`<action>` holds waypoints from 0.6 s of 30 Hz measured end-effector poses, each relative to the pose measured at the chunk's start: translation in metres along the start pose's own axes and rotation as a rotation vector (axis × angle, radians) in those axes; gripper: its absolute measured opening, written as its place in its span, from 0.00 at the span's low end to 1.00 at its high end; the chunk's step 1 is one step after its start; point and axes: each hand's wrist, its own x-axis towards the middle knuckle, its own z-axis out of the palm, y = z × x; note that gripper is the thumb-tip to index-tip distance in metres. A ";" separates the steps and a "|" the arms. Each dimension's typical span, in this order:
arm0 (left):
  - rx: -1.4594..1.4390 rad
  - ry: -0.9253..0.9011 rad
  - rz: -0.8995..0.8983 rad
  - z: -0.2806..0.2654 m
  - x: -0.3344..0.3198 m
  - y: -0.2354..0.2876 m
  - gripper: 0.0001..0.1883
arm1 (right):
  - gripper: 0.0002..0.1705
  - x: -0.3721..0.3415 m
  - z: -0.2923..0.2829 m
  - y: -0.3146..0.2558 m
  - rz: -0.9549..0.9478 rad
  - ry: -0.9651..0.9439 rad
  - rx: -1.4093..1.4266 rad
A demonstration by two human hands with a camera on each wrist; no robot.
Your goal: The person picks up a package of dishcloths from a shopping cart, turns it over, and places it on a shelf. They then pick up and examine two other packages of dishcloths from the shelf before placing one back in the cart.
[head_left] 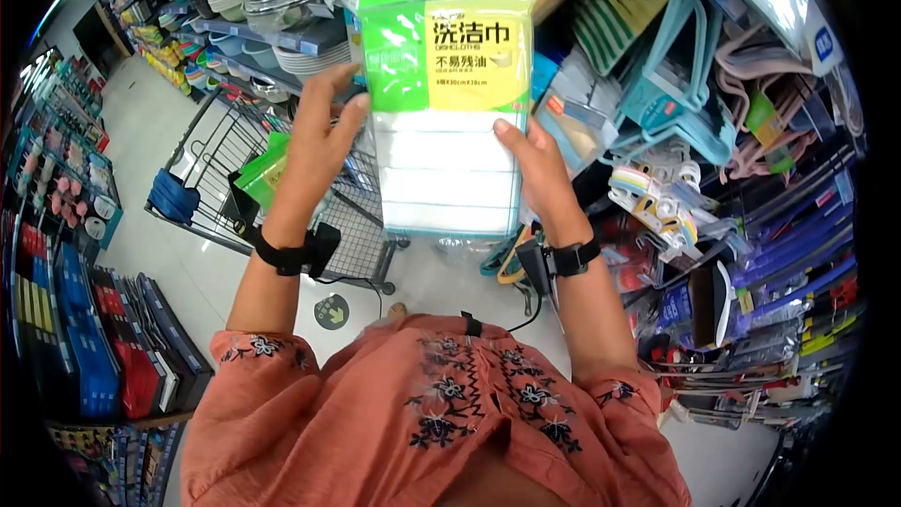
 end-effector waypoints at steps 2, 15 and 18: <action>-0.051 -0.042 -0.070 0.015 -0.021 0.007 0.30 | 0.22 -0.009 -0.002 -0.004 -0.043 0.007 -0.012; -1.266 -0.222 -0.557 0.101 -0.081 0.024 0.38 | 0.40 -0.103 0.077 -0.038 -0.578 -0.249 -0.810; -1.532 -0.292 -0.687 0.089 -0.102 0.048 0.37 | 0.41 -0.116 0.082 -0.046 -0.695 -0.265 -0.999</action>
